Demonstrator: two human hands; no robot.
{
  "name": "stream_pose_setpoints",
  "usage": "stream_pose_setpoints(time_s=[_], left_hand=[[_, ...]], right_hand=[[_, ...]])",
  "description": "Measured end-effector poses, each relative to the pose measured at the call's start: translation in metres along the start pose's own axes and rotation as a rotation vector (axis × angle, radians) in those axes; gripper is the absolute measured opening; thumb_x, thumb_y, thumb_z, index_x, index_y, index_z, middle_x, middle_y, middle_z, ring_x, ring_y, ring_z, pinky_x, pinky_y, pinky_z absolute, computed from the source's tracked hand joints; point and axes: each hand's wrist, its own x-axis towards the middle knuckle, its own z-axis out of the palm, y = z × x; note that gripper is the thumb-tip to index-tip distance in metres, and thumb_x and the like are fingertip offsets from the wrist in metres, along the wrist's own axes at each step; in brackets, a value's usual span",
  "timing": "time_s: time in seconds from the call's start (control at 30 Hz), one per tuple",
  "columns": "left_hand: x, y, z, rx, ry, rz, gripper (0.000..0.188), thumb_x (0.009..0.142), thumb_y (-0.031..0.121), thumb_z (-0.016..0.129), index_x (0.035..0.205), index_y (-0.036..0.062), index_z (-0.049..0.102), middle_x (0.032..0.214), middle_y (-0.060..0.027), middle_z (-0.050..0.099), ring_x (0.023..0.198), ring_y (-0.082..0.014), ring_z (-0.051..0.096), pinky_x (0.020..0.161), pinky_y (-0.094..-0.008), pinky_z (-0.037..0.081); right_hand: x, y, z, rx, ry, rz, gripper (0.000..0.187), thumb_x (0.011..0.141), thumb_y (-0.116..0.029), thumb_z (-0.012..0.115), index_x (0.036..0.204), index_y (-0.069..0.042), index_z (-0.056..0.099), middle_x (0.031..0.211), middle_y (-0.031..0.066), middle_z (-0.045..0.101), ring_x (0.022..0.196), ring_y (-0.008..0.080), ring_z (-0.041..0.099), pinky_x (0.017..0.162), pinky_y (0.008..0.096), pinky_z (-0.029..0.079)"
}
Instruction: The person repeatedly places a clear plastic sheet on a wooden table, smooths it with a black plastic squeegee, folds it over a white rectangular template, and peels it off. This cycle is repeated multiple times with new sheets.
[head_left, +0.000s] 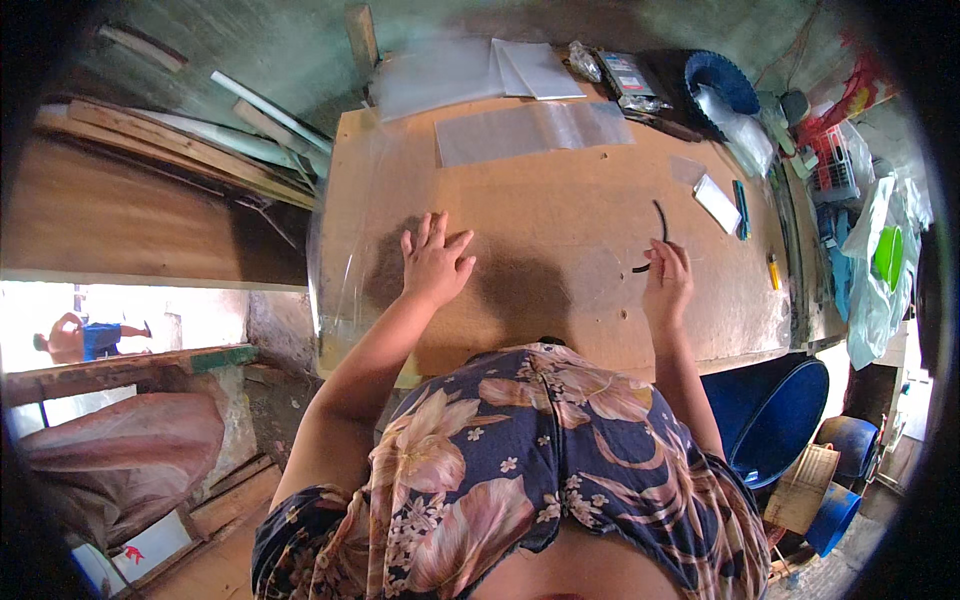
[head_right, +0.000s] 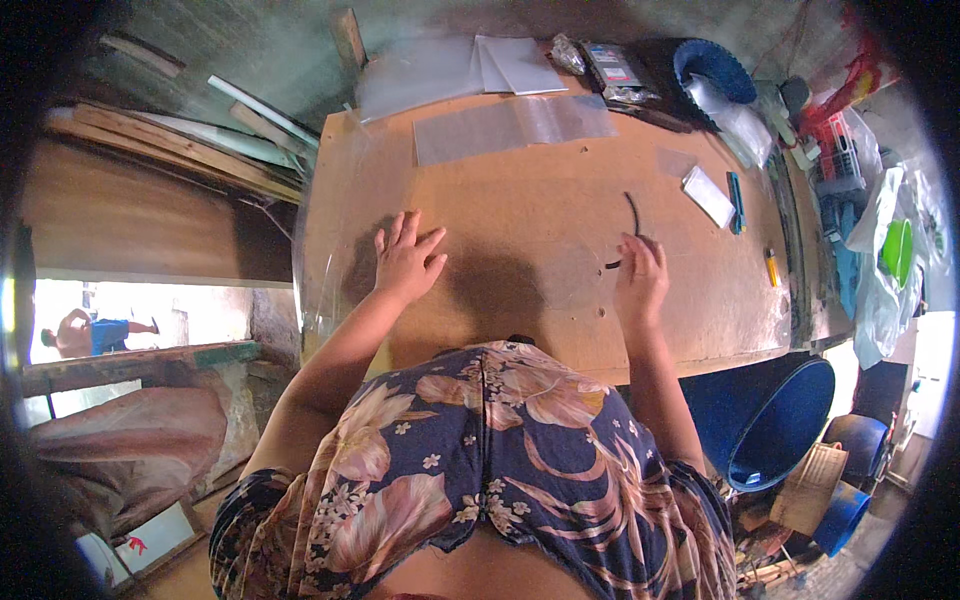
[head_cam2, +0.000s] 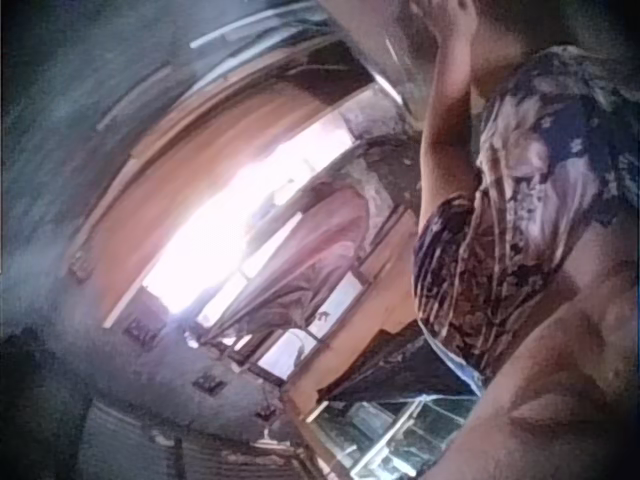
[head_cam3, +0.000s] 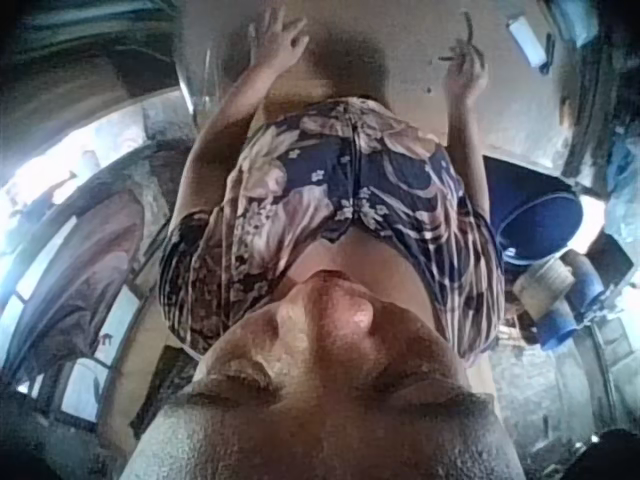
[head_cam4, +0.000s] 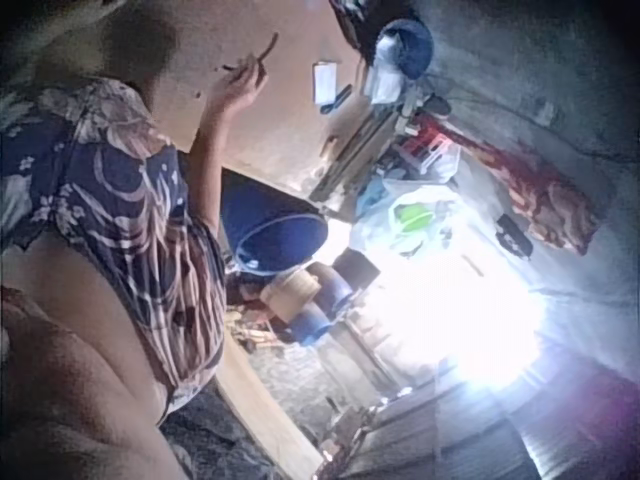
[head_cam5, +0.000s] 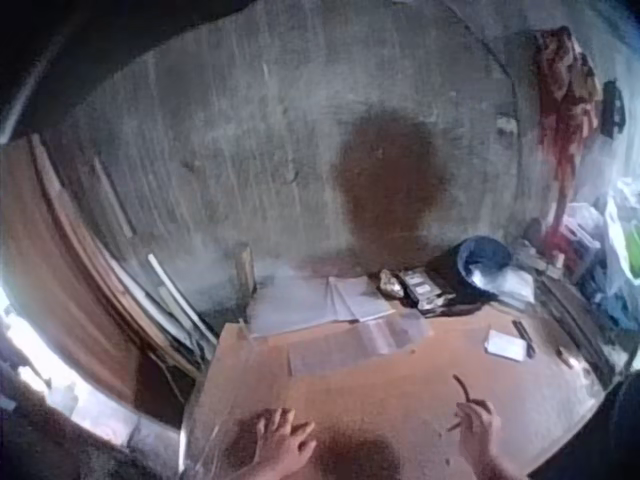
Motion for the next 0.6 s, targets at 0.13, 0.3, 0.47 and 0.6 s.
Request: stream_pose_setpoints(time_s=[0.13, 0.3, 0.47, 0.6], left_hand=[[-0.005, -0.017, 0.009, -0.004, 0.010, 0.014, 0.042, 0.082, 0.038, 0.056, 0.122, 0.0274, 0.052, 0.141, -0.0141, 0.027, 0.130, -0.0361, 0.022, 0.102, -0.0579, 0.016], [-0.007, -0.021, 0.007, -0.029, -0.009, 0.024, 0.045, 0.081, 0.039, 0.056, 0.124, 0.0297, 0.050, 0.140, -0.0142, 0.028, 0.132, -0.0354, 0.020, 0.102, -0.0578, 0.015], [-0.006, -0.020, 0.006, -0.037, -0.018, 0.025, 0.044, 0.081, 0.040, 0.056, 0.124, 0.0293, 0.051, 0.141, -0.0134, 0.027, 0.132, -0.0354, 0.020, 0.102, -0.0578, 0.016], [-0.004, -0.020, 0.005, -0.018, -0.032, 0.035, 0.043, 0.081, 0.041, 0.055, 0.123, 0.0292, 0.051, 0.141, -0.0129, 0.025, 0.132, -0.0352, 0.020, 0.103, -0.0576, 0.016]], right_hand=[[0.000, -0.040, 0.016, 0.222, -0.241, 0.055, 0.022, 0.080, 0.005, 0.053, 0.099, -0.003, 0.060, 0.086, 0.0128, 0.059, 0.070, 0.0263, 0.061, 0.063, 0.0319, 0.049], [-0.005, -0.062, 0.051, 0.189, -0.399, 0.018, 0.025, 0.079, 0.001, 0.056, 0.103, -0.004, 0.058, 0.086, 0.0145, 0.061, 0.077, 0.0286, 0.062, 0.067, 0.0342, 0.050], [-0.002, -0.071, 0.083, 0.065, -0.552, -0.176, 0.020, 0.082, -0.011, 0.055, 0.101, -0.006, 0.059, 0.096, 0.0136, 0.062, 0.086, 0.0325, 0.060, 0.072, 0.0399, 0.049], [-0.001, -0.079, 0.099, 0.045, -0.561, -0.210, 0.016, 0.080, -0.009, 0.057, 0.094, -0.005, 0.062, 0.090, 0.0129, 0.063, 0.081, 0.0319, 0.061, 0.068, 0.0376, 0.050]])
